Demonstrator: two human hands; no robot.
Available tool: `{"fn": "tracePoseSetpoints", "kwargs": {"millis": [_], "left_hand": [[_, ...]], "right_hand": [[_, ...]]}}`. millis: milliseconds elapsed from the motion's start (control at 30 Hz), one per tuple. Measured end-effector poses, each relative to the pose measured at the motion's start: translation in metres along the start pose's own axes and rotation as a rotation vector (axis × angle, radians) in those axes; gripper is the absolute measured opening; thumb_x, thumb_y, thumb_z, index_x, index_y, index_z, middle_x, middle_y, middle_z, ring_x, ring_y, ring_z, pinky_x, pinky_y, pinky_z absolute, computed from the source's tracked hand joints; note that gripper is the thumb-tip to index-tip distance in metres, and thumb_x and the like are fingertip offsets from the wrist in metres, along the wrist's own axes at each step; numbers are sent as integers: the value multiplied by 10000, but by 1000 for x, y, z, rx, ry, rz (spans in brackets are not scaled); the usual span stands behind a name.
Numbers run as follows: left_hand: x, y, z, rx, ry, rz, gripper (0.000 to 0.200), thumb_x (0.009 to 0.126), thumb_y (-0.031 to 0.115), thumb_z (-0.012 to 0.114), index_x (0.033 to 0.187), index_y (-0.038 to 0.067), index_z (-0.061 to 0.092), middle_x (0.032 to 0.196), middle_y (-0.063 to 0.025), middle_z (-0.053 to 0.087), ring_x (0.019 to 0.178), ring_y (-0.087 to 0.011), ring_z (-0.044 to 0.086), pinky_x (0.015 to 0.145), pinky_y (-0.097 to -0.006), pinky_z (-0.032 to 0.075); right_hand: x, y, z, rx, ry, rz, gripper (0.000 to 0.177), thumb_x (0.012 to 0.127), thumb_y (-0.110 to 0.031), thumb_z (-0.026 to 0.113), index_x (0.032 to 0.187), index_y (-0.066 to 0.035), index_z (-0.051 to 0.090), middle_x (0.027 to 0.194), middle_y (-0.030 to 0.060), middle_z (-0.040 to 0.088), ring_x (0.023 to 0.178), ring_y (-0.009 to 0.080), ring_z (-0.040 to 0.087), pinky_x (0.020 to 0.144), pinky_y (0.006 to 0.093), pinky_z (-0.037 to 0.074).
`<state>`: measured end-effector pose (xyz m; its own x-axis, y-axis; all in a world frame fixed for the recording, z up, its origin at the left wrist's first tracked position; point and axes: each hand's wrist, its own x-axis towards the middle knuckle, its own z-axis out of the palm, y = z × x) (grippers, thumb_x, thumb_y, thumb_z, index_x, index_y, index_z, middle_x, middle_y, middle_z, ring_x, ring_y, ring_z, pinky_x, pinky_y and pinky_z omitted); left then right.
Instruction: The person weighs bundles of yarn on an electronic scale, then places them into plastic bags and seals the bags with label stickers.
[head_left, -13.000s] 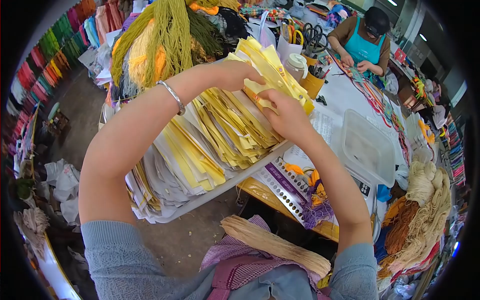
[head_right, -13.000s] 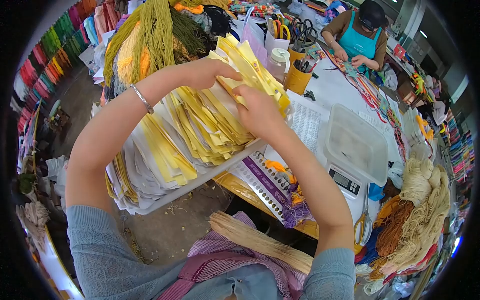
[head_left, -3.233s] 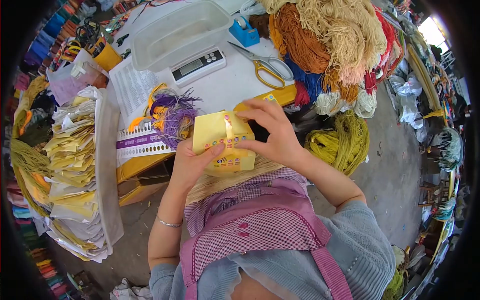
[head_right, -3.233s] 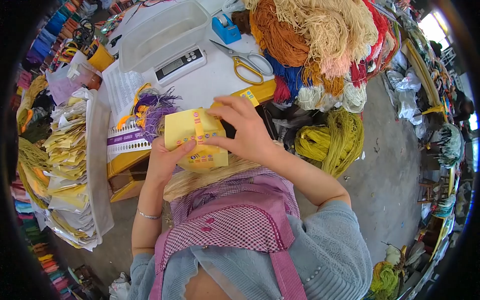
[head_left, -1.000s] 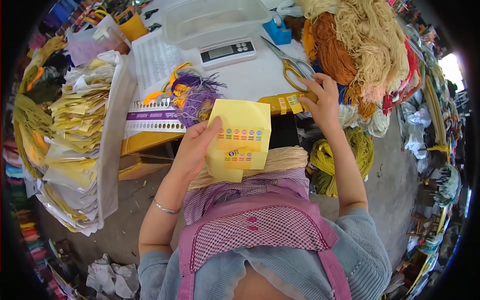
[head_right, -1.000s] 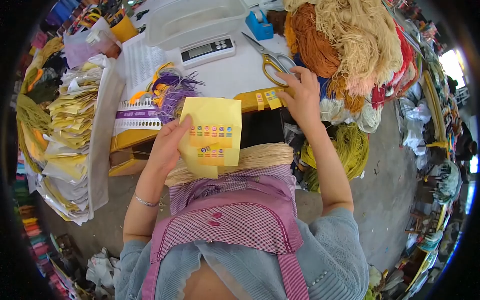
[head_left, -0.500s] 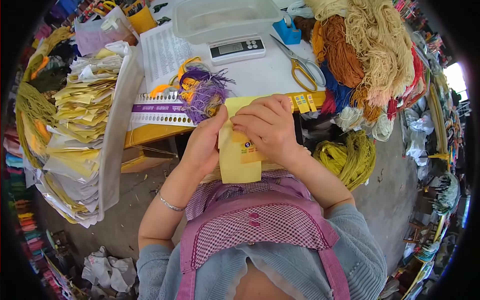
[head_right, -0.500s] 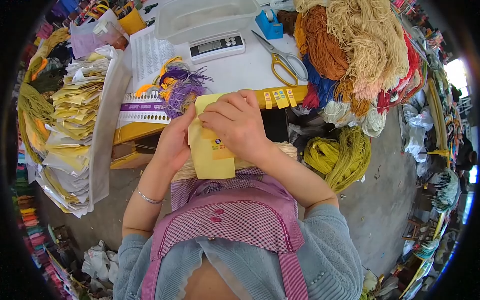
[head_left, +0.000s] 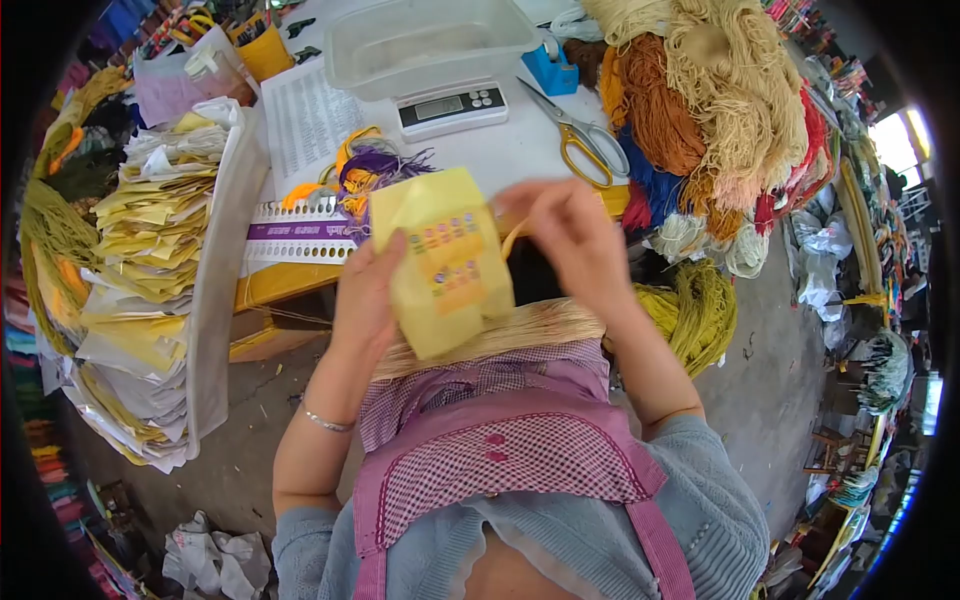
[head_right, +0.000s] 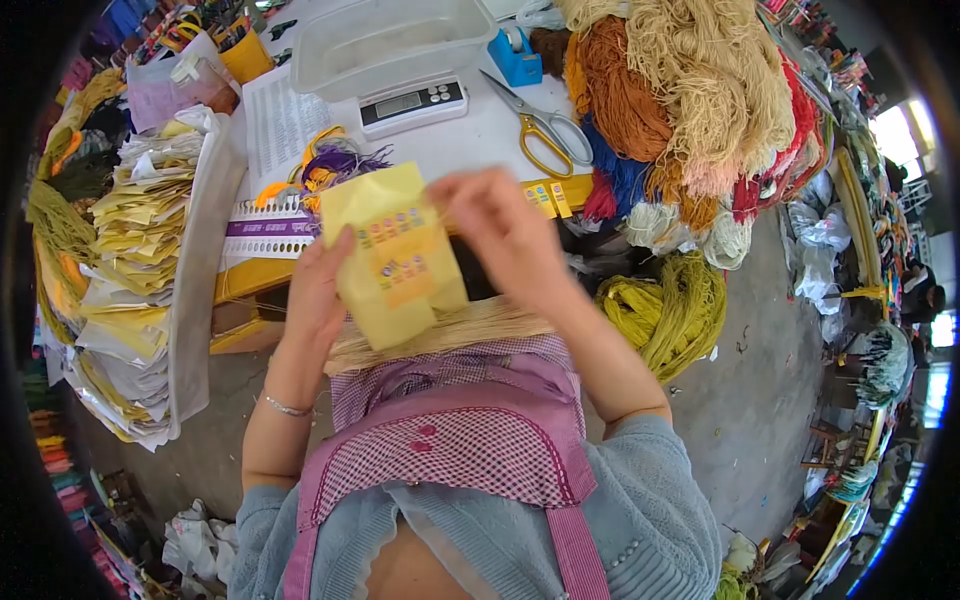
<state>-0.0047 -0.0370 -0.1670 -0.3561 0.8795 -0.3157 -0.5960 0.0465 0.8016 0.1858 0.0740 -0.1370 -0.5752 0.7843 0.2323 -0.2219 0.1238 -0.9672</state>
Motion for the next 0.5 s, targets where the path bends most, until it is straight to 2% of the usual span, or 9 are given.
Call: {"fn": "tracePoseSetpoints", "kwargs": {"millis": [33, 100, 233, 267, 300, 333, 367, 433, 500], "left_hand": [[-1, 4, -10, -4, 49, 4, 273, 981, 152, 529, 1176, -32, 578, 1102, -110, 656, 950, -171, 660, 822, -297, 540], [-8, 9, -19, 16, 74, 16, 261, 976, 139, 533, 1171, -26, 585, 1094, -105, 660, 954, -174, 662, 825, -299, 541], [-25, 14, -23, 10, 93, 27, 249, 964, 116, 541, 1162, -29, 583, 1096, -99, 660, 958, -165, 656, 822, -298, 542], [-31, 20, -28, 17, 86, 39, 245, 961, 109, 543, 1159, -30, 582, 1102, -96, 657, 961, -159, 652, 821, -295, 541], [-35, 19, -36, 1, 97, 78, 245, 959, 101, 538, 1165, -26, 573, 1103, -88, 654, 958, -146, 645, 818, -293, 539], [-44, 26, -37, -16, 95, 120, 261, 951, 90, 546, 1188, -18, 563, 1120, -87, 649, 975, -149, 643, 840, -297, 532], [-52, 33, -41, -35, 87, 148, 282, 943, 79, 553, 1210, -10, 552, 1137, -86, 644, 992, -152, 641, 862, -300, 526], [-70, 56, -42, -36, 119, 214, 293, 946, 80, 549, 1227, -4, 541, 1152, -82, 637, 1007, -146, 633, 873, -298, 520], [-90, 78, -39, -30, 86, 237, 327, 961, 91, 533, 1276, 8, 502, 1197, -75, 616, 1065, -137, 607, 911, -297, 500]], "right_hand": [[14, -5, -23, -484, 7, -206, 95, 844, -30, 629, 864, -37, 537, 1101, 126, 610, 1042, 287, 578, 899, 370, 454], [30, -1, -49, -1026, -63, -438, 116, 796, -50, 650, 839, -41, 542, 1002, 109, 591, 1008, 319, 531, 865, 404, 428], [42, 54, -75, -1161, -235, -516, 167, 709, -89, 701, 792, -62, 559, 905, 91, 550, 904, 339, 500, 781, 447, 415], [43, 65, -83, -1144, -231, -445, 213, 664, -96, 743, 800, -60, 583, 951, 112, 574, 959, 354, 516, 818, 457, 423], [40, 64, -79, -1175, -102, -552, 328, 621, -106, 785, 893, -62, 607, 1054, 143, 580, 1030, 376, 519, 867, 461, 426], [37, 42, -62, -1289, -54, -405, 467, 592, -105, 811, 1012, -72, 609, 1152, 167, 558, 1086, 385, 509, 909, 464, 417], [33, 26, -46, -1372, -23, -480, 516, 599, -94, 808, 1069, -81, 595, 1179, 154, 543, 1068, 379, 512, 905, 458, 416], [41, 12, -16, -1149, -108, -542, 513, 634, -76, 787, 1110, -56, 596, 1144, 141, 574, 1056, 355, 537, 906, 426, 429], [43, -4, 21, -772, -291, -339, 509, 656, -79, 778, 1129, -41, 595, 1156, 150, 581, 1057, 354, 562, 924, 412, 442]]}}
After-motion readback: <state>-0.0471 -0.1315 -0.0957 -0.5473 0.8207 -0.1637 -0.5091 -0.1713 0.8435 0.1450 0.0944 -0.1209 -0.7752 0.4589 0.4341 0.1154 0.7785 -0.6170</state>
